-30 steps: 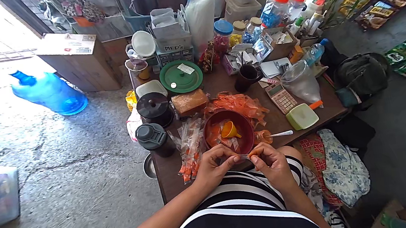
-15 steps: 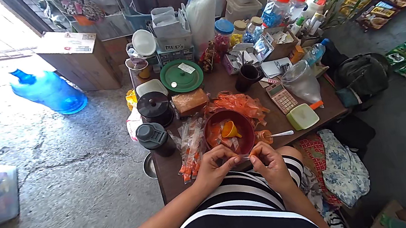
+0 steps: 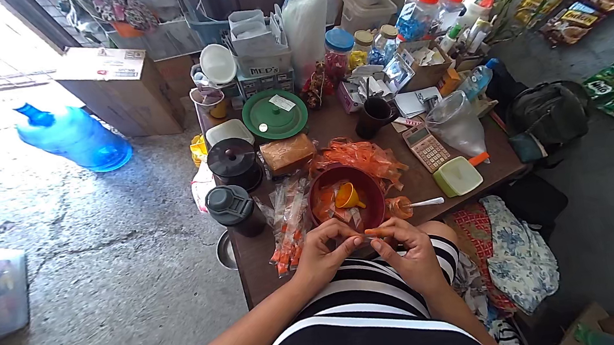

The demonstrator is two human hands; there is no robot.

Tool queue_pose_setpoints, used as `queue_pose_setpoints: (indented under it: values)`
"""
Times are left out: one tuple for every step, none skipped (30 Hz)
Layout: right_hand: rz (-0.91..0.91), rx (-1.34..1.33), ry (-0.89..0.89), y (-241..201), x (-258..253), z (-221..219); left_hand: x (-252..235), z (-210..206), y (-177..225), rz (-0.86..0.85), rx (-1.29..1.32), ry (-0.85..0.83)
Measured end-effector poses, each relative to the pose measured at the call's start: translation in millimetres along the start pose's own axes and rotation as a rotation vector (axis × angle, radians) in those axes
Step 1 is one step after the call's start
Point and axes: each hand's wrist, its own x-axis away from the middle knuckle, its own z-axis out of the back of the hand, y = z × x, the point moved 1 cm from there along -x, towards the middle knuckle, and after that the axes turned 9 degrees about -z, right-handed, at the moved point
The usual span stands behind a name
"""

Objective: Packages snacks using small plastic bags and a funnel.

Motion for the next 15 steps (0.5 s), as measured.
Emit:
queue_pose_setpoints:
  values:
    - [0.001, 0.007, 0.015, -0.3, -0.1, -0.5, -0.1, -0.1, 0.3, -0.001, -0.001, -0.001]
    - [0.003, 0.016, 0.032, -0.1, 0.0, -0.9, -0.1, -0.2, 0.7, 0.0, -0.002, -0.002]
    - [0.005, 0.018, 0.049, 0.5, 0.0, -1.2, -0.3, -0.3, 1.0, 0.0, -0.004, -0.005]
    - [0.007, 0.014, 0.064, 1.1, 0.1, -1.5, -0.7, -0.4, 1.1, 0.0, -0.006, -0.008]
    - [0.01, 0.002, 0.077, 1.5, 0.3, -1.8, -0.8, -0.8, 1.1, 0.0, -0.007, -0.009]
    - [0.012, -0.015, 0.089, 1.9, 0.4, -2.3, -0.7, -1.0, 1.2, 0.001, -0.008, -0.01]
    - [0.014, -0.03, 0.104, 1.9, 0.5, -2.8, -0.7, -1.1, 1.2, 0.002, -0.005, -0.012]
    - [0.014, -0.042, 0.116, 1.8, 0.5, -3.0, -0.7, -1.2, 1.1, 0.002, 0.001, -0.016]
    - [0.014, -0.051, 0.123, 1.5, 0.4, -2.9, -0.9, -1.4, 1.0, 0.001, 0.008, -0.02]
    - [0.017, -0.06, 0.126, 1.5, 0.0, -3.0, -1.0, -1.5, 1.1, -0.001, 0.01, -0.024]
    - [0.022, -0.069, 0.122, 1.9, -0.5, -2.8, -1.1, -1.4, 1.4, 0.0, 0.009, -0.027]
    - [0.028, -0.074, 0.114, 2.5, -1.1, -2.5, -1.1, -1.3, 1.4, 0.001, 0.008, -0.026]
    - [0.034, -0.077, 0.104, 3.0, -1.8, -1.6, -1.3, -1.0, 1.0, 0.001, 0.008, -0.023]
    - [0.033, -0.083, 0.095, 3.4, -2.0, -0.3, -0.9, -0.7, 0.4, 0.004, 0.01, -0.018]
    - [0.03, -0.087, 0.087, 3.9, -2.1, 1.4, -0.4, -0.4, -0.3, 0.005, 0.013, -0.014]
